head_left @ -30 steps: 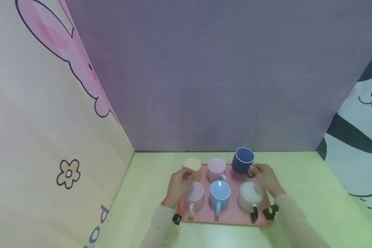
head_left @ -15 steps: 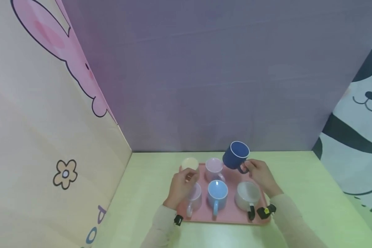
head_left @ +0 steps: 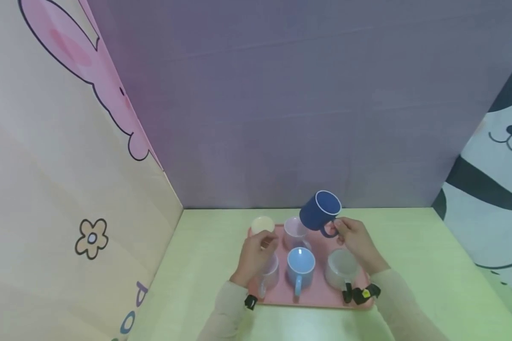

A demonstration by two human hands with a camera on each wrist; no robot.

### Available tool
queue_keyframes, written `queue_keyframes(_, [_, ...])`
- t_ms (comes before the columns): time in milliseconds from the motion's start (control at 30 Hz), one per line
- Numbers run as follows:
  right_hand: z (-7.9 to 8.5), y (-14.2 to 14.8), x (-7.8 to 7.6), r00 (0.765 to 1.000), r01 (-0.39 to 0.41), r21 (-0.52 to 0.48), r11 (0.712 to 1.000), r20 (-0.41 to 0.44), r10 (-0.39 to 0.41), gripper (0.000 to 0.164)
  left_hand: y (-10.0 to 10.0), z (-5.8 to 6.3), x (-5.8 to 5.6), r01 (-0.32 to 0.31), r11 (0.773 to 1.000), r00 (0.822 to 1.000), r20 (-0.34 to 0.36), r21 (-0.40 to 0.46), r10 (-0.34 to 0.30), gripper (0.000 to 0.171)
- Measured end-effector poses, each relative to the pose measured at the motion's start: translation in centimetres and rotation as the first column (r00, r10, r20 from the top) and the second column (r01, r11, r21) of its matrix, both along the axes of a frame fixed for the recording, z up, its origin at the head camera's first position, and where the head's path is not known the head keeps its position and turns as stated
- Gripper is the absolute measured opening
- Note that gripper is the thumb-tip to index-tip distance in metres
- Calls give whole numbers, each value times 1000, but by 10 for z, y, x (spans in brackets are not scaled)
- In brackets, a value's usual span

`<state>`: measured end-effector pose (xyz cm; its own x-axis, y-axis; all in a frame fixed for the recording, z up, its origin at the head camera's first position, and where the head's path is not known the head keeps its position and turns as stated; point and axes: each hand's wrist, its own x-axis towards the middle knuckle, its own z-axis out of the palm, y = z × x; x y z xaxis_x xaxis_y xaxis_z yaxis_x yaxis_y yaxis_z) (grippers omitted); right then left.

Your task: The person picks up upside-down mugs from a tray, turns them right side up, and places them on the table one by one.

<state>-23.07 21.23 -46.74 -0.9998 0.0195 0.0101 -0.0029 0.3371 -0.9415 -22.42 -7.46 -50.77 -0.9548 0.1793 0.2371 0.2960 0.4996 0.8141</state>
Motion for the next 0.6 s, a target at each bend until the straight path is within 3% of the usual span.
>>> queue_keyframes(167, [4,-9,6,999,-31,-71,997,12,32,39,9,0,-1,12,1000,1000,6,-10,-12,17])
queue_keyframes(367, [2,-21,14,998,-49,-250,967,30,58,36,21,1,0,62,995,998,-16,74,-61,16])
queue_keyframes(467, [0,-27,18,995,-92,-423,901,3,103,33,28,4,1,76,989,997,-5,124,-76,15])
queue_keyframes(600, [-2,-33,21,983,-169,-639,751,-56,174,30,37,9,2,104,968,992,41,227,-116,18])
